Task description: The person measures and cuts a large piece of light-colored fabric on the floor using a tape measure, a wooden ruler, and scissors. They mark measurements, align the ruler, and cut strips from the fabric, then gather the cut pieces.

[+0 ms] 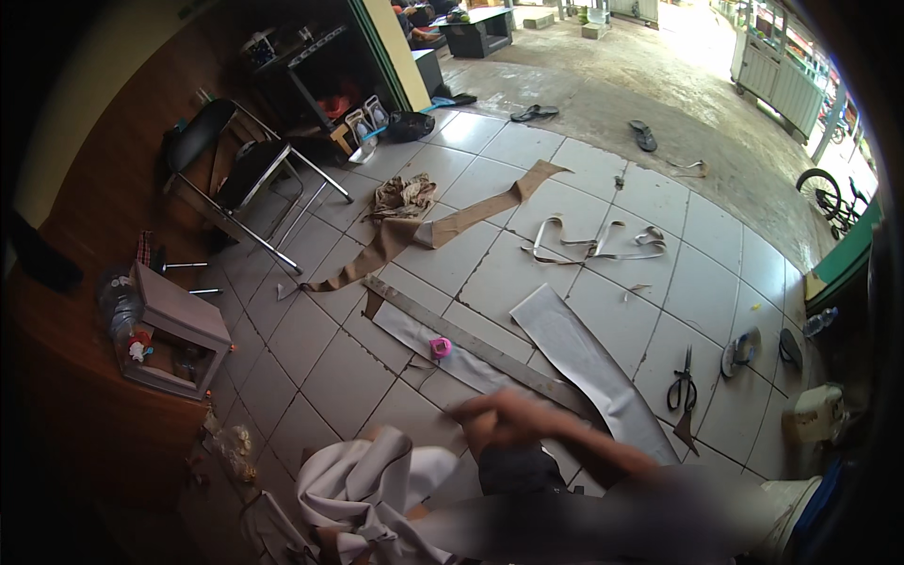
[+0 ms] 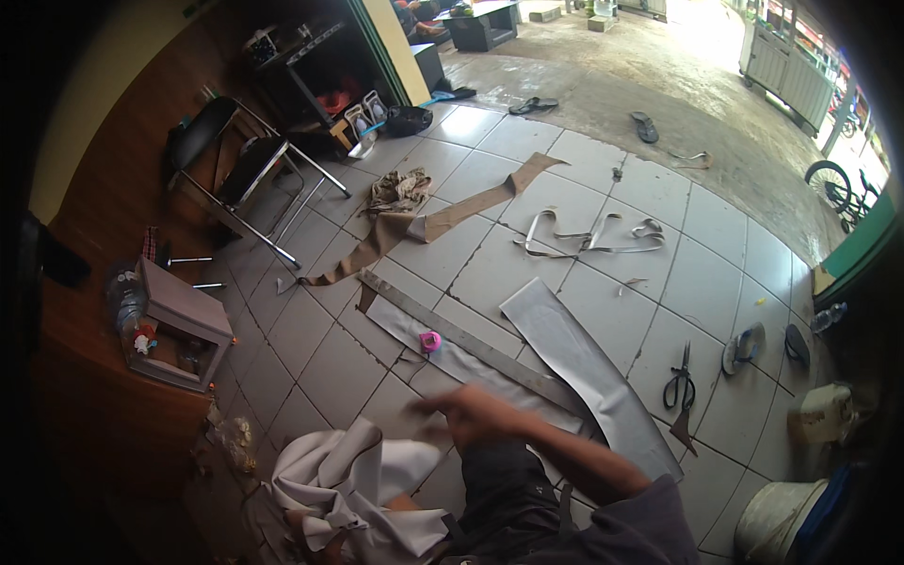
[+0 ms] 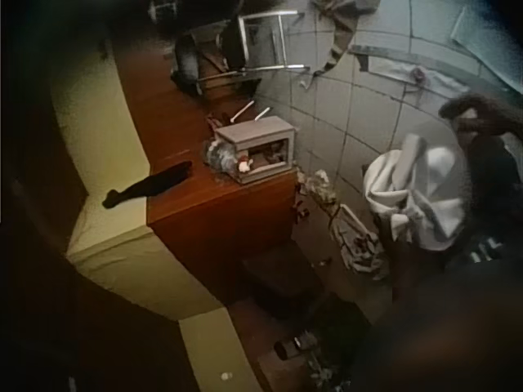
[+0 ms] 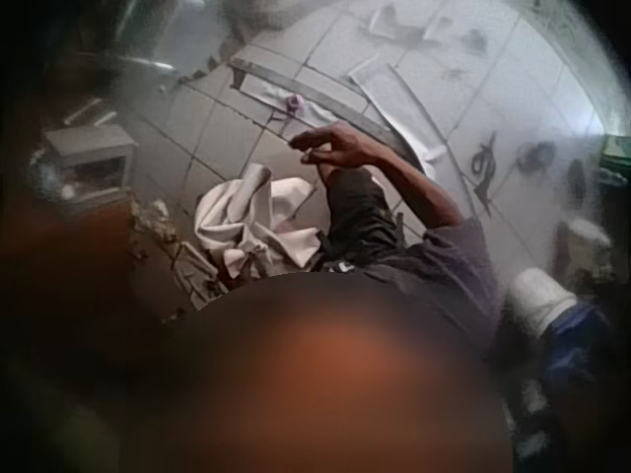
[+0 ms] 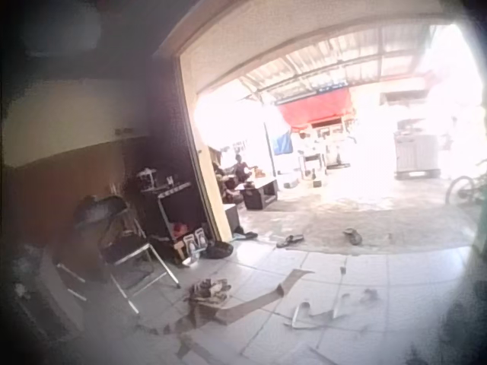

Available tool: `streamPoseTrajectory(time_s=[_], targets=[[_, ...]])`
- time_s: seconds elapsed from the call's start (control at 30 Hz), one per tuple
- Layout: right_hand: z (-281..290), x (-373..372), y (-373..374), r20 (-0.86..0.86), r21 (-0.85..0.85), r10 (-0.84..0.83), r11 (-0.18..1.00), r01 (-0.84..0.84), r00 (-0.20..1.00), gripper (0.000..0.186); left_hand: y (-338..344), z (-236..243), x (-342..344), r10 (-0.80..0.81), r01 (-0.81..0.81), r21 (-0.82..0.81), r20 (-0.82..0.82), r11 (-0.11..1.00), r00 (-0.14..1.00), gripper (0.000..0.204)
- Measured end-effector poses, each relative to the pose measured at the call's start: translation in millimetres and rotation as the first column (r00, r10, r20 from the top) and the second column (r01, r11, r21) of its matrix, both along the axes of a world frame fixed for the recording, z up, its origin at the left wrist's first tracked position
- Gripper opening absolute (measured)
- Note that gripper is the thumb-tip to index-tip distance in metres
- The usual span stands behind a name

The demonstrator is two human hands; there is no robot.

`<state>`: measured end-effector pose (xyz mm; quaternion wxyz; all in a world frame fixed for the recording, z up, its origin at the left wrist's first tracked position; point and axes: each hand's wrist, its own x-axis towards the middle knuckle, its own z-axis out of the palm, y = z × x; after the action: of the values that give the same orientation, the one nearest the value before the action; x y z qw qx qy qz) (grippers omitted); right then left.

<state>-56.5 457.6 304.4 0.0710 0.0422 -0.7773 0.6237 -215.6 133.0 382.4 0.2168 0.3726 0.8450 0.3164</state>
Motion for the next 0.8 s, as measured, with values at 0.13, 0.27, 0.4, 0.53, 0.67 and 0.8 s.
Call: streamPoseTrajectory(time_s=[0.13, 0.27, 0.4, 0.53, 0.67, 0.8], targets=[[-181, -15, 220, 0.406, -0.169, -0.724, 0.541, 0.824, 0.558, 0.061, 39, -19, -30, 0.042, -0.037, -0.046, 0.102, 0.998, 0.994, 0.091], [-332, 36, 410, 0.29, 0.707, -0.957, 0.205, 0.677, -0.014, 0.103, 93, -55, -71, 0.1, -0.063, -0.154, 0.248, 0.986, 0.964, 0.086], [-379, 19, 487, 0.294, 0.848, -0.811, -0.022, 0.529, -0.506, 0.114, 127, -95, -104, 0.28, -0.17, -0.304, 0.367, 0.937, 0.887, 0.081], [-346, -176, 503, 0.166, 0.877, -0.975, 0.078, 0.475, -0.146, 0.102, 131, -121, -121, 0.47, -0.284, -0.436, 0.409, 0.854, 0.782, 0.076], [-310, -415, 438, 0.291, 0.67, -0.876, 0.474, 0.572, 0.386, 0.097, 127, -135, -122, 0.578, -0.33, -0.526, 0.425, 0.784, 0.697, 0.071], [-336, -524, 282, 0.135, 0.834, -0.744, 0.442, 0.331, 0.654, 0.087, 122, -136, -117, 0.636, -0.361, -0.564, 0.424, 0.742, 0.645, 0.067]])
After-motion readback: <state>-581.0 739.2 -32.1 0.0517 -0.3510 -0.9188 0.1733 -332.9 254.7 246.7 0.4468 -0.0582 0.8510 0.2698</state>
